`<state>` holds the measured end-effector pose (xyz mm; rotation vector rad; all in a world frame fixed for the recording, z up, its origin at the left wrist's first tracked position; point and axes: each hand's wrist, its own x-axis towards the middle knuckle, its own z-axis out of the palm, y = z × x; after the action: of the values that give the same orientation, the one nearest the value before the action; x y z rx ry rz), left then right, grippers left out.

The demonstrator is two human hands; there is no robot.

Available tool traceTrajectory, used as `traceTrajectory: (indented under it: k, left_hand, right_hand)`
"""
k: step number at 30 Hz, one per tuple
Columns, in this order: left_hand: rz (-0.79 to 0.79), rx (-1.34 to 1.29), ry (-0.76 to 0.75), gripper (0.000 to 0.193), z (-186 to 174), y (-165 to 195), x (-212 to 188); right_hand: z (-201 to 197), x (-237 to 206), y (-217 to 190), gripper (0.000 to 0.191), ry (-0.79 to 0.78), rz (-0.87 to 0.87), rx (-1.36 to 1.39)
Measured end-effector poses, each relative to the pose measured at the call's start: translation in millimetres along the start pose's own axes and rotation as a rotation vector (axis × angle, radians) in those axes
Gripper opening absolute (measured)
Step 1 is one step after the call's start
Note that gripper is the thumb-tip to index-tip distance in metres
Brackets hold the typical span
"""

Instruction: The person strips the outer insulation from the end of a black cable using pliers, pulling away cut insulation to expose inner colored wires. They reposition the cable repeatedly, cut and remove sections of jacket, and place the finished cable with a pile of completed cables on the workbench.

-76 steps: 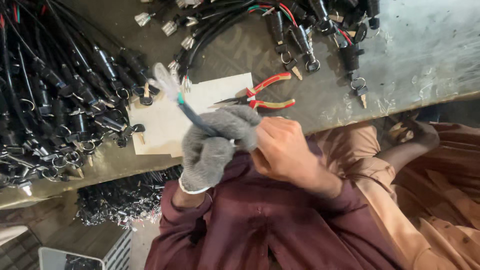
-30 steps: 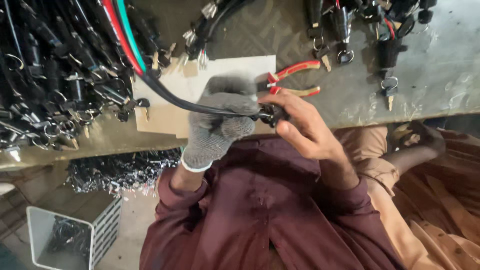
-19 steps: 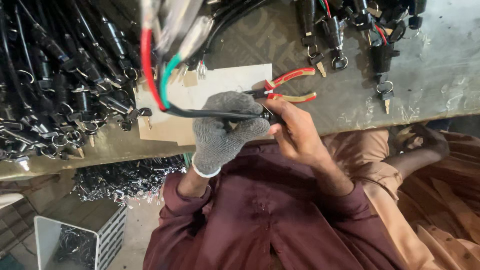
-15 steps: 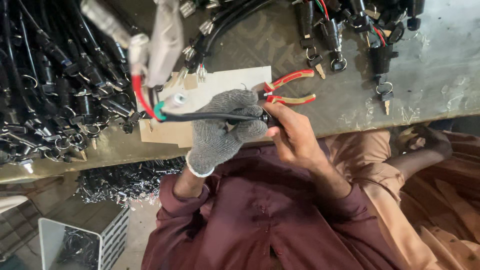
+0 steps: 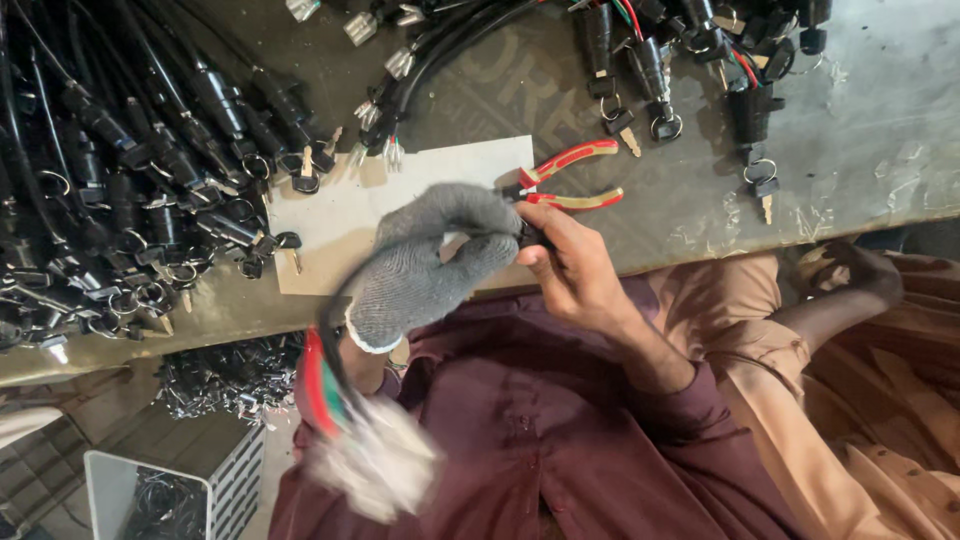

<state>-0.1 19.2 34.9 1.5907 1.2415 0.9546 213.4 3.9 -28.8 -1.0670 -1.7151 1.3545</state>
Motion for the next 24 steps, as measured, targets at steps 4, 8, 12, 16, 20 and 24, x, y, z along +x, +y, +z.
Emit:
traceTrajectory:
  k: [4, 8, 12, 16, 20, 24]
  left_hand:
    - [-0.181, -0.12, -0.039, 0.046, 0.4, -19.9, -5.8]
    - [-0.014, 0.375, -0.165, 0.061, 3.5, -50.1, -11.9]
    - [0.133, 0.657, -0.19, 0.069, 5.8, -51.8, -18.1]
    - [0.036, 0.066, 0.013, 0.056, 20.9, -23.7, -23.3]
    - [0.193, 0.129, 0.085, 0.056, 31.2, -2.8, -16.8]
    - [0.175, 0.196, 0.06, 0.056, 31.0, 7.3, -13.0]
  right_hand:
    - [1.7, -3.1, 0.1, 0.043, 0.054, -0.018, 0.001]
    - [2.8, -5.7, 2.9, 0.047, 0.018, -0.043, 0.058]
    - [8.2, -4.5, 6.8, 0.054, 0.033, 0.151, 0.363]
    - [9.3, -3.1, 7.9, 0.055, 0.054, 0.286, 0.614]
    - [-0.9, -1.7, 6.5, 0.055, 0.037, 0.301, 0.525]
    - [-6.5, 2.4, 9.1, 0.052, 0.031, 0.21, 0.309]
